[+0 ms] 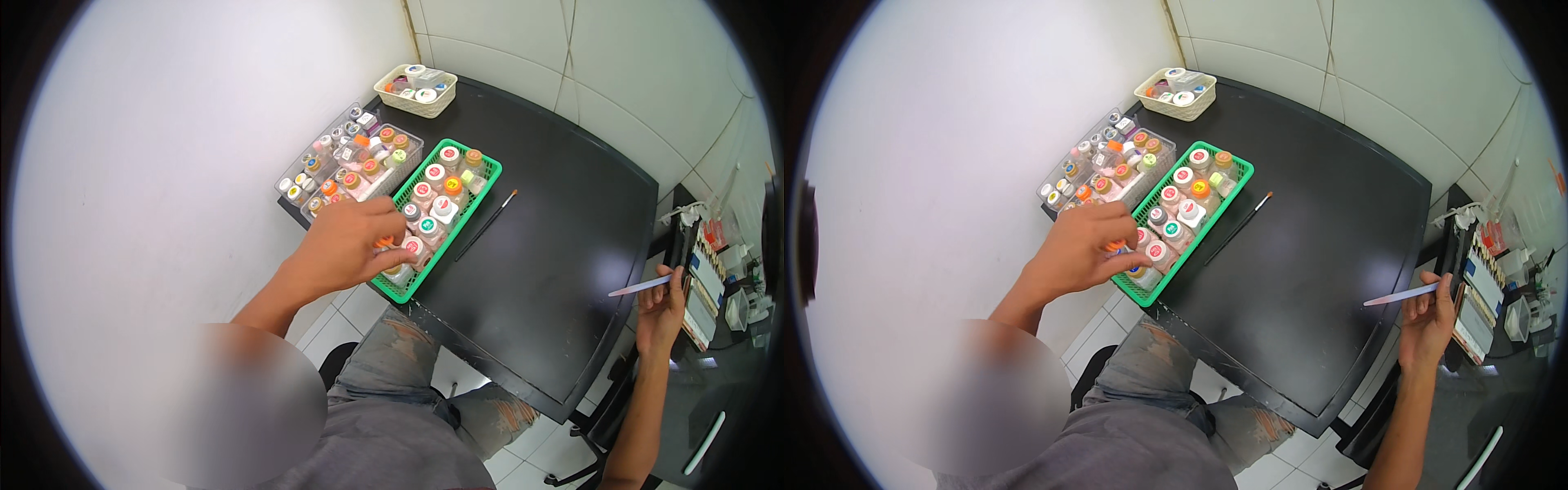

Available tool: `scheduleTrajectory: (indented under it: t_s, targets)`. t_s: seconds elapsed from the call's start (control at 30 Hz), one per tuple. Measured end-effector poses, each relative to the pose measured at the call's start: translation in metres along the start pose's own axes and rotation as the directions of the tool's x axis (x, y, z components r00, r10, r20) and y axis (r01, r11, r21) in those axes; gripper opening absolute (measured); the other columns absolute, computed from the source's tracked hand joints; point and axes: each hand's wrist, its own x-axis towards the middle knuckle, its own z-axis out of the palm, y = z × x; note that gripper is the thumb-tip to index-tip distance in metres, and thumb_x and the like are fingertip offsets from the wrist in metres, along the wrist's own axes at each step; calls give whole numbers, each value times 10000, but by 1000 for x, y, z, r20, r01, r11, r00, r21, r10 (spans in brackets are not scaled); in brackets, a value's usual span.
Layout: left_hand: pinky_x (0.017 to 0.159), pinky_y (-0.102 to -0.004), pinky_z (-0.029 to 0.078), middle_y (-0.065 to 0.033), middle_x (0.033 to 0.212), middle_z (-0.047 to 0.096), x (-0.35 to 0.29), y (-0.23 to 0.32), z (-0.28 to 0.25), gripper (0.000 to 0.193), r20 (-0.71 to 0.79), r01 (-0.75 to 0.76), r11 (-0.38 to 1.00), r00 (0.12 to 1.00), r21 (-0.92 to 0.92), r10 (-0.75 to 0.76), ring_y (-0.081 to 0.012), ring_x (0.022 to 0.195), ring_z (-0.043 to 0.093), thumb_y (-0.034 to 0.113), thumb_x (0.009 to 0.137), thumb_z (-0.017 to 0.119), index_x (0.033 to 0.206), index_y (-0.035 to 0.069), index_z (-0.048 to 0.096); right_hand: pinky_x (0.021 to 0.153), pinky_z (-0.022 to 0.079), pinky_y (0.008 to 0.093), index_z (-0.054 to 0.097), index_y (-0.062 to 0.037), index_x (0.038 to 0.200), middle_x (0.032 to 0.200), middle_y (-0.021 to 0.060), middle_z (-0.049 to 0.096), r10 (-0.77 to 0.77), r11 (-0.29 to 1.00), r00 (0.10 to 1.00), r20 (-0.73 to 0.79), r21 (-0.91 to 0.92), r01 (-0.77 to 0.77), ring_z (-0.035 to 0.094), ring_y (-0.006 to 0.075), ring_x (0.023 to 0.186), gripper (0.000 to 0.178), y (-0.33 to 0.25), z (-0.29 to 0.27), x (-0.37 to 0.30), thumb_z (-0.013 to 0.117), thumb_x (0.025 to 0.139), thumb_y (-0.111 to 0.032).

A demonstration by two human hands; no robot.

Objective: The person scoops a small amount of pink dental composite material from a container and places it onto a dental model, using a spatula-like tool to apply and spread it across the surface.

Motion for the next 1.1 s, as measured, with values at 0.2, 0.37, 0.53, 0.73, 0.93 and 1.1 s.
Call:
scheduleTrajectory:
  t_s: [0.2,0.37,0.53,0.73,0.93,1.1]
  targets:
    - [746,-501,592,-87,1196,723,27,7,18,503,257,-87,924,966,372,-12,-326,889,797,528,919,945,1157,98,836,640,396,275,806,33,1183,720,-39,529,-2,1000,1000,31,-30,3,479,75,663,479,-2,6,-3,648,1243,-415]
    - [765,-490,632,-135,1249,734,40,8,27,584,407,-73,910,907,409,-111,-337,951,820,528,916,942,1229,45,839,647,409,274,812,24,1181,725,-39,536,1,999,998,63,-46,1,490,78,669,478,-3,10,-4,642,1243,-418]
    - [838,-529,598,-113,1236,730,29,11,7,555,279,35,953,952,302,-123,-379,1004,796,496,980,899,1340,89,787,650,410,278,817,17,1182,725,-38,545,17,998,997,69,-59,-13,495,83,666,470,-1,16,-8,644,1242,-416]
    - [1061,-418,545,-85,1305,676,26,15,-16,505,50,47,935,998,-353,-31,-246,1212,694,452,1139,775,1443,68,652,659,409,276,822,13,1176,725,-38,549,14,997,998,66,-79,-9,496,92,665,474,-3,18,-9,651,1238,-425]
    - [1116,-379,541,-85,1422,599,15,-28,65,547,-219,-121,729,975,-673,-40,-170,1308,608,410,1231,660,1600,76,435,662,406,283,821,10,1178,733,-37,548,9,998,995,100,-67,-2,500,97,681,474,-4,20,-8,652,1237,-428]
    - [1092,-369,550,-90,1400,587,1,-35,99,560,-199,-168,726,979,-667,44,-171,1282,604,420,1236,638,1617,96,385,671,413,281,812,11,1181,745,-36,546,5,997,996,90,-74,2,503,95,693,463,-3,16,-7,656,1236,-422]
